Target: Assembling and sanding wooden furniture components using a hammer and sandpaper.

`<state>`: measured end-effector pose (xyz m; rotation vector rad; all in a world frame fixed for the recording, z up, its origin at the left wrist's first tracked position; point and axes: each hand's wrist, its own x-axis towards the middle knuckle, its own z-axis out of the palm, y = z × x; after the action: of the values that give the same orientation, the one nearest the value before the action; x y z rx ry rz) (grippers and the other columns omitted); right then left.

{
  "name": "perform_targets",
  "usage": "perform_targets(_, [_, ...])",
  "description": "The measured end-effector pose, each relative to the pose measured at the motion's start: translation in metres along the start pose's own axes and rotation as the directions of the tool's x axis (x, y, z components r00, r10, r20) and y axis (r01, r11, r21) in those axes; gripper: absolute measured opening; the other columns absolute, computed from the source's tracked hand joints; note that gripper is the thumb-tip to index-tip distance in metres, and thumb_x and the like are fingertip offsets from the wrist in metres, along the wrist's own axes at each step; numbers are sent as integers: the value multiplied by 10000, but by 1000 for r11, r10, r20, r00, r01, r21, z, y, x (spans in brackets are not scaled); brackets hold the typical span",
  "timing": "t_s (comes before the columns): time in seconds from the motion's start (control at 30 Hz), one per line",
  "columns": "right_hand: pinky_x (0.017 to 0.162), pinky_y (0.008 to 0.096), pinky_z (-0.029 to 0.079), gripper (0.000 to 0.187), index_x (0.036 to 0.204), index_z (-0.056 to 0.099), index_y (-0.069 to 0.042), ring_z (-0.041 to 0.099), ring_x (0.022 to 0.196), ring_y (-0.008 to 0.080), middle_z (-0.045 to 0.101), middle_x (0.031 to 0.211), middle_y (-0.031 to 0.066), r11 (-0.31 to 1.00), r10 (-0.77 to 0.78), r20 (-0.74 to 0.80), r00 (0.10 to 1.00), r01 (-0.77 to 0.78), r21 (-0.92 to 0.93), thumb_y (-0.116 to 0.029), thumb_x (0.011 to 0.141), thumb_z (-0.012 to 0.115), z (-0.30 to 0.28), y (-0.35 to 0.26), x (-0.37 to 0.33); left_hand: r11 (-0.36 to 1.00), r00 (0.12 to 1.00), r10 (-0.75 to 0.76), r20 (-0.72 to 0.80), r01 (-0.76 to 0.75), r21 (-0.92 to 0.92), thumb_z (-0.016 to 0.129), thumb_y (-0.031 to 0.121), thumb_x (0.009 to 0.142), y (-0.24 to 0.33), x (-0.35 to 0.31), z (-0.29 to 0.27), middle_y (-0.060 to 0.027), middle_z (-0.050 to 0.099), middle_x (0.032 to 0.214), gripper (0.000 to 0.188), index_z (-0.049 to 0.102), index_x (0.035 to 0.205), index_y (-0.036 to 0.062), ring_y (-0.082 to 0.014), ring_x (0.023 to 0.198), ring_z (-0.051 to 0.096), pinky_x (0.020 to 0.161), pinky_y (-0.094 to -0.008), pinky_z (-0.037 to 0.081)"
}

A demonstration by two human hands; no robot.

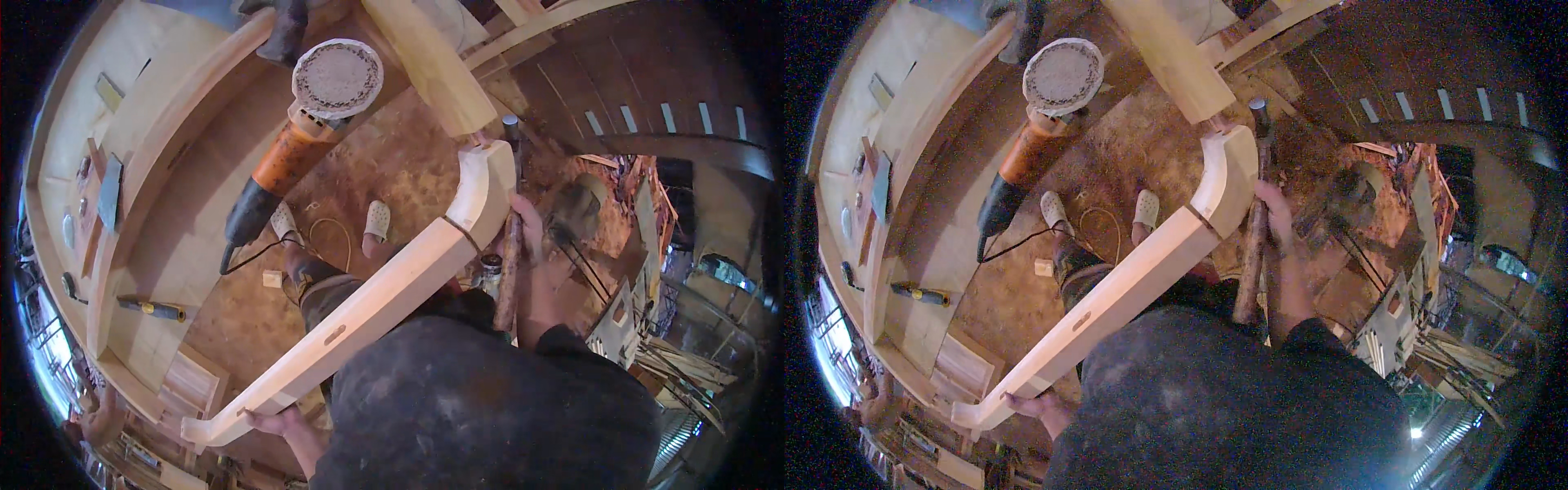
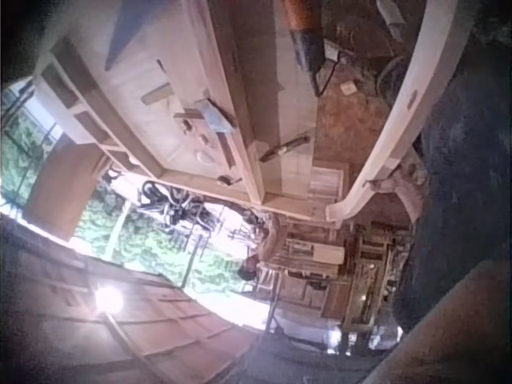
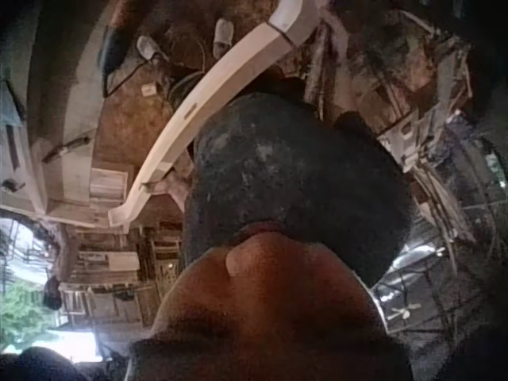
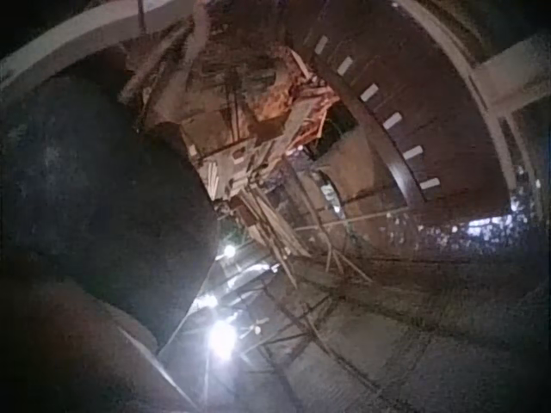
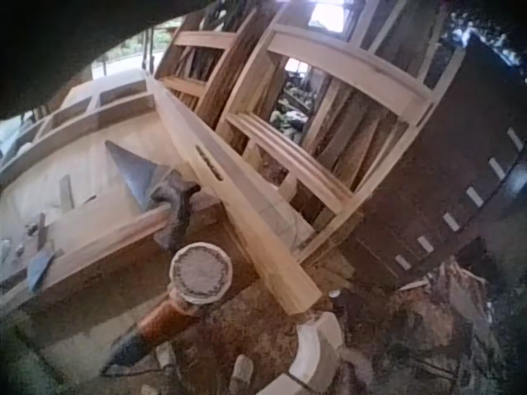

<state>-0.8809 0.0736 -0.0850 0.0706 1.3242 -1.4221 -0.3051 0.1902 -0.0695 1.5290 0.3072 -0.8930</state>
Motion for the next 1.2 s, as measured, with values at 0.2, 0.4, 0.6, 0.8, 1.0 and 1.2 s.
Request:
perform_targets(0.2, [804,301,518,287,1077,648,5,648,882,157,680,1009,77,986,-111,49,993,116,-123,-219,916,568,1,-5,3,996,1000,-26,-11,25,-86,582,485,770,2,10,-6,-78,583,1169,546,519,1181,130,-305,1099,570,922,-526,478])
perform_targets(0.4, [802,297,515,287,1081,636,18,646,881,161,675,987,81,1000,-25,-43,999,25,15,-207,915,574,-1,-2,8,998,999,-52,-10,51,-46,563,544,781,4,3,-1,-83,570,1160,578,519,1191,139,-323,1086,550,902,-543,448])
perform_targets(0.6, [801,307,516,307,1101,626,16,644,898,170,668,999,83,997,6,-57,998,-10,-76,-227,922,567,-8,-7,10,999,996,-34,-82,32,-25,528,556,786,5,-13,13,-75,566,1180,562,518,1191,166,-305,1108,554,902,-521,482])
perform_targets(0.8, [906,347,493,378,1177,551,61,638,981,239,657,1072,133,997,69,149,986,-73,28,-226,937,500,-8,-13,8,999,995,-40,-96,37,-31,485,540,819,7,-26,26,-80,566,1183,544,514,1197,149,-310,1105,553,926,-518,463])
perform_targets(1.0, [826,397,548,299,992,617,-5,660,905,227,672,905,120,901,398,473,786,-432,-41,-286,921,541,-32,-44,-25,999,994,-54,-99,54,2,474,557,822,4,-26,24,-100,566,1168,561,526,1151,106,-321,1095,548,915,-533,444])
perform_targets(1.2, [481,292,377,249,776,525,-68,419,535,131,458,616,-11,899,437,-124,891,-433,57,-241,955,519,-71,-39,-98,999,993,-4,-116,9,41,457,547,832,18,-39,30,-97,532,1220,593,466,1260,136,-320,1144,522,945,-526,438])
